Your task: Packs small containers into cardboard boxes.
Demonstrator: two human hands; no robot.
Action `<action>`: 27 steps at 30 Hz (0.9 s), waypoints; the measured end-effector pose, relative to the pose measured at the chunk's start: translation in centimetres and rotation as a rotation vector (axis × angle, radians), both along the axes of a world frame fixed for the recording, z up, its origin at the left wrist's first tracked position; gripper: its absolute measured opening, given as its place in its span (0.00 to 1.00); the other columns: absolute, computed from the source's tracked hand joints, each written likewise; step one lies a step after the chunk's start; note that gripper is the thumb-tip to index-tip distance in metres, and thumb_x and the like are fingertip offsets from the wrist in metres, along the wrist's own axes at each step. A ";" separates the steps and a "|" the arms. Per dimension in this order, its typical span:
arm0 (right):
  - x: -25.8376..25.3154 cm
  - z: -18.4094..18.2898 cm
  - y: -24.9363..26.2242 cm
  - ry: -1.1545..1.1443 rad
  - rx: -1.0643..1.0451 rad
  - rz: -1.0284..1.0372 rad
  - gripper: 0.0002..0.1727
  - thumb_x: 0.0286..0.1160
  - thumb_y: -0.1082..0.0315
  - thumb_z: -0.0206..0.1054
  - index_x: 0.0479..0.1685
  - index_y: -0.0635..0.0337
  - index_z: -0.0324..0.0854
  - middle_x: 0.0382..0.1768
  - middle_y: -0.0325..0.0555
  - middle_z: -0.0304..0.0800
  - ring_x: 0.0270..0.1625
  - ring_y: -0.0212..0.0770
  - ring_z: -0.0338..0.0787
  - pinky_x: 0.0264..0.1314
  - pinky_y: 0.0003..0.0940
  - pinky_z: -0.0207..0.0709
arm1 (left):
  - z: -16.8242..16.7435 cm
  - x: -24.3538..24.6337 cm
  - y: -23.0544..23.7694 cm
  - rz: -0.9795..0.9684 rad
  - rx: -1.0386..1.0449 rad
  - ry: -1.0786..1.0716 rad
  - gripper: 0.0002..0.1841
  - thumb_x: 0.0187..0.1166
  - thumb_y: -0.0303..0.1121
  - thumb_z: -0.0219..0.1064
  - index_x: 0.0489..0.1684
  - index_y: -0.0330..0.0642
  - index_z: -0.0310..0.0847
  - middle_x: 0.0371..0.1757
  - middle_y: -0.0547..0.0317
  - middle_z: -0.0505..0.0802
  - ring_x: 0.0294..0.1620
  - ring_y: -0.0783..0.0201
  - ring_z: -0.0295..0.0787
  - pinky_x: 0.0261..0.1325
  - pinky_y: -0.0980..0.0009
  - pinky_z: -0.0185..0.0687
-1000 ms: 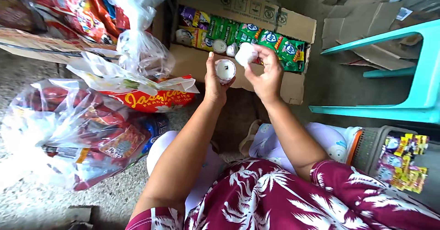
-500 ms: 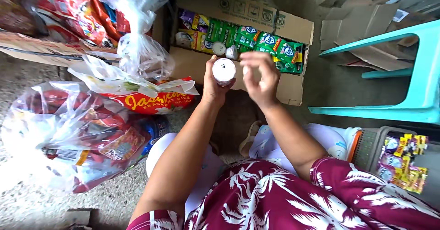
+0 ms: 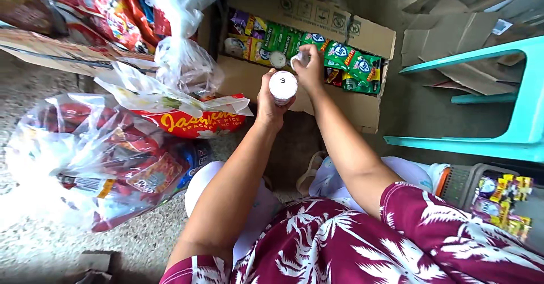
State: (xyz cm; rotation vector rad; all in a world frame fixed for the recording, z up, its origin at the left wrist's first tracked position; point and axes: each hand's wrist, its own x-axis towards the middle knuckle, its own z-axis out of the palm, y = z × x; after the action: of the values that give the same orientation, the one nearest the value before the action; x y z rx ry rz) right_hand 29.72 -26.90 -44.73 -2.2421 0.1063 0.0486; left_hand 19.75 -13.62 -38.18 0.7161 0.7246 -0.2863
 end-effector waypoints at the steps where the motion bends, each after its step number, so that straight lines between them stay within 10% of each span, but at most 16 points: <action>1: -0.6 1.0 -0.4 -0.092 0.070 0.010 0.28 0.70 0.66 0.72 0.71 0.69 0.77 0.67 0.65 0.81 0.71 0.56 0.81 0.72 0.48 0.77 | -0.1 0.0 0.0 -0.002 0.005 0.002 0.24 0.89 0.56 0.49 0.65 0.48 0.75 0.54 0.52 0.87 0.51 0.57 0.88 0.52 0.61 0.86; 5: -5.4 7.6 -0.2 -0.369 0.281 0.178 0.33 0.68 0.65 0.73 0.70 0.74 0.68 0.61 0.59 0.82 0.54 0.41 0.88 0.48 0.33 0.85 | -0.6 0.0 0.2 -0.023 0.042 0.031 0.23 0.89 0.56 0.50 0.64 0.49 0.78 0.52 0.53 0.88 0.47 0.59 0.89 0.49 0.62 0.87; 12: -9.1 9.5 0.7 -0.517 0.035 0.446 0.28 0.61 0.65 0.81 0.62 0.69 0.84 0.62 0.59 0.89 0.66 0.52 0.85 0.72 0.44 0.75 | -1.6 0.0 -0.2 -0.070 0.059 -0.035 0.24 0.89 0.57 0.47 0.59 0.49 0.81 0.44 0.57 0.90 0.44 0.62 0.89 0.48 0.62 0.86; 19: -9.3 10.0 1.8 -0.481 0.006 0.524 0.31 0.62 0.59 0.84 0.63 0.67 0.85 0.65 0.58 0.89 0.67 0.52 0.86 0.73 0.44 0.76 | -2.0 -0.5 -0.1 0.002 0.053 -0.116 0.22 0.91 0.52 0.45 0.51 0.49 0.83 0.38 0.60 0.92 0.40 0.67 0.90 0.42 0.68 0.87; 22: -8.5 10.4 0.9 -0.419 0.113 0.522 0.42 0.76 0.39 0.67 0.71 0.72 0.77 0.70 0.60 0.85 0.59 0.41 0.87 0.54 0.35 0.80 | -1.5 -0.6 0.2 -0.011 0.064 -0.084 0.23 0.90 0.53 0.47 0.59 0.47 0.80 0.44 0.57 0.91 0.43 0.64 0.90 0.46 0.64 0.88; 25: -5.4 10.6 0.6 -0.315 0.215 0.356 0.28 0.91 0.55 0.46 0.70 0.72 0.75 0.67 0.54 0.87 0.50 0.32 0.88 0.46 0.29 0.81 | -0.7 -0.6 0.5 -0.063 0.055 -0.010 0.24 0.90 0.55 0.49 0.63 0.46 0.78 0.47 0.53 0.90 0.43 0.60 0.90 0.46 0.63 0.89; 27: -2.1 9.5 1.1 -0.219 0.208 0.276 0.21 0.90 0.62 0.51 0.67 0.70 0.78 0.64 0.55 0.88 0.54 0.37 0.90 0.53 0.33 0.83 | -0.6 -0.8 0.4 -0.090 0.053 0.006 0.23 0.89 0.55 0.50 0.62 0.46 0.78 0.46 0.54 0.90 0.41 0.61 0.90 0.45 0.64 0.89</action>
State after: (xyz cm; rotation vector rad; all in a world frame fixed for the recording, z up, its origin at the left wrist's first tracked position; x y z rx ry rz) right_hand 27.65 -25.78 -35.19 -2.0251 -0.3141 -0.0362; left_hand 18.95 -13.19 -38.83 0.7998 0.7088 -0.3523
